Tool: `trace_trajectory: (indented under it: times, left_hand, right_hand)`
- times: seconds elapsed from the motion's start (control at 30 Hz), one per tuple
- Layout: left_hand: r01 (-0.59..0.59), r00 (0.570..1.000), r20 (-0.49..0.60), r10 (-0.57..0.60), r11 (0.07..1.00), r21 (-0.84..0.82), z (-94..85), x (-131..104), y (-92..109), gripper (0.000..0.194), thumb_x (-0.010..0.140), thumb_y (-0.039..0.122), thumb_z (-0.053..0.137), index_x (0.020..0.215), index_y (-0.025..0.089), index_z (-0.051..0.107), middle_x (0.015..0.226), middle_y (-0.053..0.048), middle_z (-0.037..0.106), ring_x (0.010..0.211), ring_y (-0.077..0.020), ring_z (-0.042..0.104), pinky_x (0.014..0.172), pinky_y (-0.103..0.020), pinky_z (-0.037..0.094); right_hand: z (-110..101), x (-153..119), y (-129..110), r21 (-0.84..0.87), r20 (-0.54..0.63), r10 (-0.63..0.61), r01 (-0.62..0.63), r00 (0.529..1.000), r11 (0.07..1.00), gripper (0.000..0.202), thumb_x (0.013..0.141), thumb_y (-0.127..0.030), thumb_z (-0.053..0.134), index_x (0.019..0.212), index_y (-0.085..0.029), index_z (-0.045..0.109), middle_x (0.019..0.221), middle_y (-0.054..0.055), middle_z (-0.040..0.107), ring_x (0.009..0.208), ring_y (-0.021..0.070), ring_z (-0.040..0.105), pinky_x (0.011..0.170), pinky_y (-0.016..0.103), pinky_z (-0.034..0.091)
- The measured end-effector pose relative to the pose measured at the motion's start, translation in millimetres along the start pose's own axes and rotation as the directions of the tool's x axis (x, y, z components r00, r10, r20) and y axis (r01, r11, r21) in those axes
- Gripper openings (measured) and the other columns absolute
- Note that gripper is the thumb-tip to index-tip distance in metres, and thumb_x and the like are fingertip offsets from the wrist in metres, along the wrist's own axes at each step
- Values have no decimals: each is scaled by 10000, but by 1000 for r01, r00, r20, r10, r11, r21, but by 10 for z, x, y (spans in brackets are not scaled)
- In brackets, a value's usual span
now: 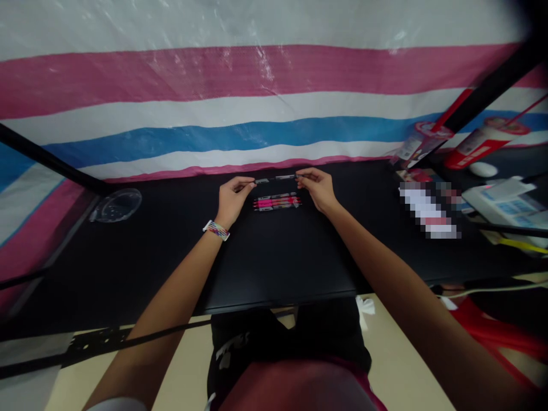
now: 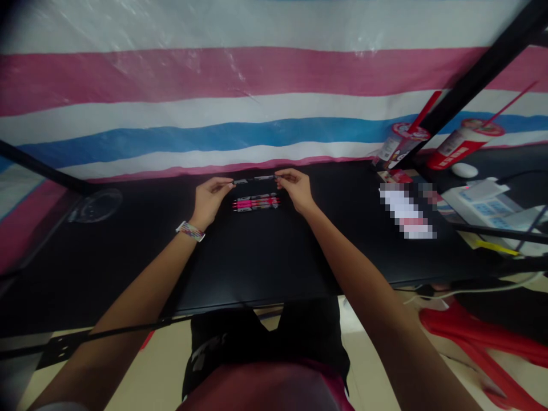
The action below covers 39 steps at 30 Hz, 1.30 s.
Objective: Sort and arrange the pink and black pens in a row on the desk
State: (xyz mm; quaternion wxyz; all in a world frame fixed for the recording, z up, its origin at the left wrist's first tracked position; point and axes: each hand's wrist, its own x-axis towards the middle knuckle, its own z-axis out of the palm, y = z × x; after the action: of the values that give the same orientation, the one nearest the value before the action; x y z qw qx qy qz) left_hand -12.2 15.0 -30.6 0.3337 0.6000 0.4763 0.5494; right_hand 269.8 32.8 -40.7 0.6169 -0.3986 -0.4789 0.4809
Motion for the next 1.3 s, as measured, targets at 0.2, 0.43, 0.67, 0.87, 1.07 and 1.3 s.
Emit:
trace_trajectory:
  times: [0.2, 0.43, 0.67, 0.87, 1.07, 1.3]
  left_hand:
    - [-4, 1000, 23, 5, 1000, -5, 8, 12, -22, 124, 940, 308, 851, 1039, 234, 857, 1044, -72, 889, 1041, -250, 851, 1064, -457, 657]
    - [-19, 999, 51, 17, 999, 30, -16, 24, -14, 120, 928, 311, 858, 1031, 249, 858, 1080, -75, 883, 1060, -248, 828, 1076, -459, 640]
    - [-14, 998, 57, 13, 1000, 21, -12, 18, 50, 138, 960, 382, 843, 973, 245, 856, 968, -60, 874, 970, -244, 822, 992, -426, 640]
    - [-40, 997, 72, 34, 995, 87, -11, 28, 50, 252, 1025, 422, 771, 845, 247, 792, 869, -47, 833, 877, -224, 776, 943, -418, 627]
    - [-65, 992, 111, 58, 996, 58, 4, 3, 98, 206, 952, 291, 849, 1146, 270, 783, 1018, -39, 842, 1025, -237, 808, 1006, -420, 611]
    - [-91, 990, 120, 80, 992, 87, 9, 7, 106, 390, 921, 155, 849, 1274, 290, 754, 1111, -44, 868, 1104, -253, 812, 1007, -437, 583]
  right_hand:
    - [-8, 3, -5, -67, 19, 15, -13, 1000, 998, 247, 731, -372, 905, 946, -263, 847, 897, 48, 796, 810, 217, 708, 842, 441, 639]
    - [-1, 2, -23, -48, 28, 17, -16, 999, 999, 227, 728, -364, 899, 928, -271, 847, 899, 48, 796, 817, 222, 712, 858, 453, 640]
    - [12, 7, -38, -99, 61, 3, 3, 998, 995, 232, 738, -370, 888, 940, -263, 848, 914, 53, 787, 834, 231, 718, 909, 488, 641]
    - [9, -4, -69, -110, 83, 16, -7, 996, 994, 225, 736, -352, 903, 941, -264, 870, 897, 55, 802, 849, 244, 731, 922, 503, 649]
    - [12, -2, -83, -86, 96, 37, -29, 995, 996, 244, 726, -368, 939, 935, -255, 887, 878, 58, 811, 823, 236, 734, 898, 484, 652]
    - [14, 1, -83, -67, 103, 34, -27, 994, 997, 213, 731, -327, 942, 924, -254, 890, 875, 52, 809, 788, 219, 705, 896, 488, 640]
